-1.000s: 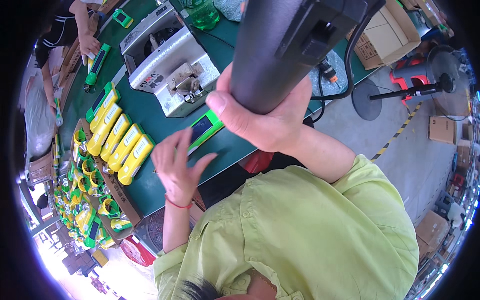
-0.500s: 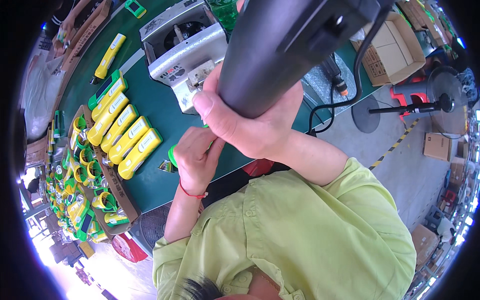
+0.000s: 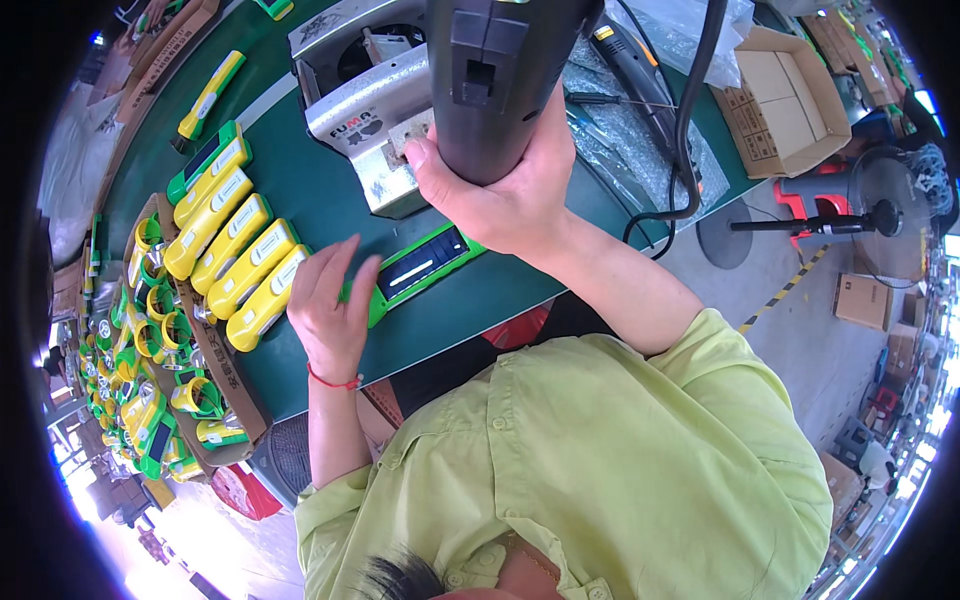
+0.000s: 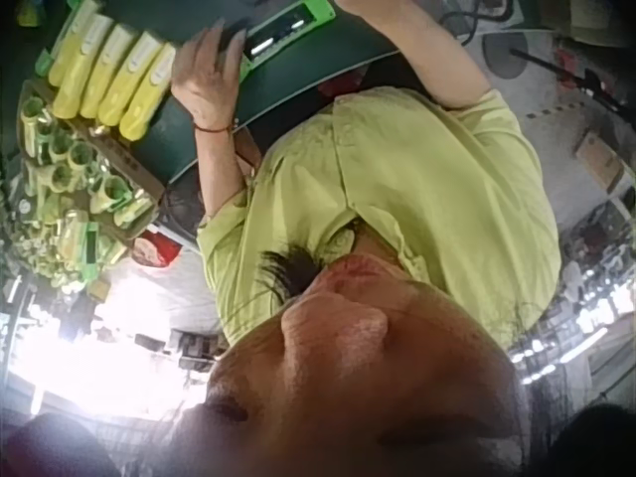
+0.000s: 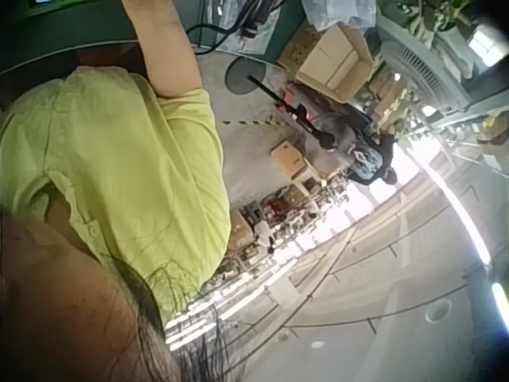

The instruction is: The person secures internal components and device casings for handheld electronic devices by driving screws with an electric screwdriver.

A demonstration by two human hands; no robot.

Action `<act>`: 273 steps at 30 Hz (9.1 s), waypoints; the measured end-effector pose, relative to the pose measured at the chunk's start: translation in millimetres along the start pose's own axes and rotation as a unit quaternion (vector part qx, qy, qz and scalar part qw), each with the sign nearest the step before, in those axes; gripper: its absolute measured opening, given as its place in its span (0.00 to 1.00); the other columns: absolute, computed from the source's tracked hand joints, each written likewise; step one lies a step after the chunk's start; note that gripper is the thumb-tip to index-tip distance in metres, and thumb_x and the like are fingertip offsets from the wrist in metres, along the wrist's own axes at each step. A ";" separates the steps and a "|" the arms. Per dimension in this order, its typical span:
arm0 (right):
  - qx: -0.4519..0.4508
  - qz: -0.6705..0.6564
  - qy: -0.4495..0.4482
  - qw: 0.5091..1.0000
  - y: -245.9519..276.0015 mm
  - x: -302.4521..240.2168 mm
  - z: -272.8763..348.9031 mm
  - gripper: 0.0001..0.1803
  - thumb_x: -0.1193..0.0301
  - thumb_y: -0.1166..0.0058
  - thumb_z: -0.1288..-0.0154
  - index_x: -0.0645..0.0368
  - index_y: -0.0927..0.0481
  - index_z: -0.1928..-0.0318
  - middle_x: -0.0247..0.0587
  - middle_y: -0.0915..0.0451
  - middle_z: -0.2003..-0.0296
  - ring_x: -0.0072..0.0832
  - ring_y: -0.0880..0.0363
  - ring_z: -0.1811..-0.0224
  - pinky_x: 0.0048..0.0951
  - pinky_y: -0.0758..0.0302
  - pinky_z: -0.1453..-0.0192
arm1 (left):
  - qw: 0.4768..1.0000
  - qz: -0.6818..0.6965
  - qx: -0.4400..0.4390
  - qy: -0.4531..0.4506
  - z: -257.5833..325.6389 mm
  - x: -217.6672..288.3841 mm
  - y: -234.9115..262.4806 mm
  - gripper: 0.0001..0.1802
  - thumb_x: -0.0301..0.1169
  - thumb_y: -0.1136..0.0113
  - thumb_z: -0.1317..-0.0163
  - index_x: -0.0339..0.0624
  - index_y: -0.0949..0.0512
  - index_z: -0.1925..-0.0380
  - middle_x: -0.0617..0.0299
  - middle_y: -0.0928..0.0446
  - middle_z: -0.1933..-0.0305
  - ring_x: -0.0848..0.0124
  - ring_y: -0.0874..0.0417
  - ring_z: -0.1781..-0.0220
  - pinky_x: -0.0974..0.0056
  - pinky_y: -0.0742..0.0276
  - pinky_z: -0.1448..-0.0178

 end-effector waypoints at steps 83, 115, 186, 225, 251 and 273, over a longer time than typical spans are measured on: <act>-0.427 -0.319 -0.014 0.846 26.9 -58.4 10.9 0.33 0.79 0.31 0.52 0.45 0.33 0.47 0.37 0.20 0.83 0.26 0.22 0.86 0.23 0.21 0.79 | 0.997 0.049 -0.052 -0.040 32.3 53.8 -38.1 0.28 0.33 0.21 0.63 0.41 0.21 0.59 0.59 0.17 0.57 0.60 0.18 0.65 0.59 0.26 0.56; -0.096 0.030 0.153 0.983 -25.2 -36.9 -43.7 0.41 0.83 0.46 0.39 0.71 0.54 0.31 0.46 0.21 0.74 0.26 0.22 0.78 0.26 0.23 0.71 | 0.997 0.066 -0.049 0.005 26.8 34.2 -33.5 0.34 0.45 0.23 0.58 0.40 0.21 0.50 0.59 0.18 0.51 0.63 0.18 0.60 0.59 0.28 0.50; 0.029 -0.254 -0.077 0.964 20.7 -63.7 20.1 0.25 0.80 0.39 0.41 0.74 0.32 0.46 0.42 0.22 0.74 0.22 0.23 0.78 0.21 0.26 0.74 | 0.700 0.612 -0.137 0.341 56.9 50.3 -43.1 0.08 0.30 0.40 0.32 0.35 0.22 0.65 0.61 0.20 0.66 0.74 0.19 0.67 0.69 0.21 0.62; -0.125 0.020 0.037 0.991 -6.8 -50.9 45.0 0.30 0.79 0.45 0.37 0.59 0.49 0.42 0.43 0.25 0.71 0.25 0.26 0.76 0.27 0.25 0.69 | 0.996 0.078 0.002 -0.052 33.4 51.5 -37.1 0.26 0.35 0.23 0.58 0.44 0.18 0.54 0.58 0.20 0.49 0.57 0.19 0.54 0.55 0.26 0.49; -0.090 -0.099 -0.021 0.991 -21.7 -48.1 53.3 0.43 0.82 0.43 0.42 0.64 0.54 0.31 0.42 0.24 0.72 0.25 0.23 0.74 0.26 0.23 0.65 | 0.990 -0.011 -0.121 -0.068 23.1 62.1 -47.6 0.29 0.35 0.25 0.59 0.40 0.23 0.54 0.57 0.22 0.61 0.60 0.19 0.59 0.57 0.26 0.52; 0.096 0.021 -0.100 0.990 74.8 16.9 -18.1 0.56 0.76 0.37 0.47 0.64 0.64 0.26 0.38 0.26 0.78 0.25 0.24 0.80 0.25 0.24 0.73 | 0.952 -0.262 0.094 0.126 -370.3 -290.1 -37.5 0.35 0.56 0.36 0.44 0.38 0.23 0.48 0.48 0.24 0.43 0.51 0.23 0.41 0.48 0.30 0.39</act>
Point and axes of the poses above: each hand's wrist, its own z-axis away from the middle knuckle, its own y-axis out of the back of the hand, x = y × z, the point moved 9 cm from there along -z, towards the middle knuckle
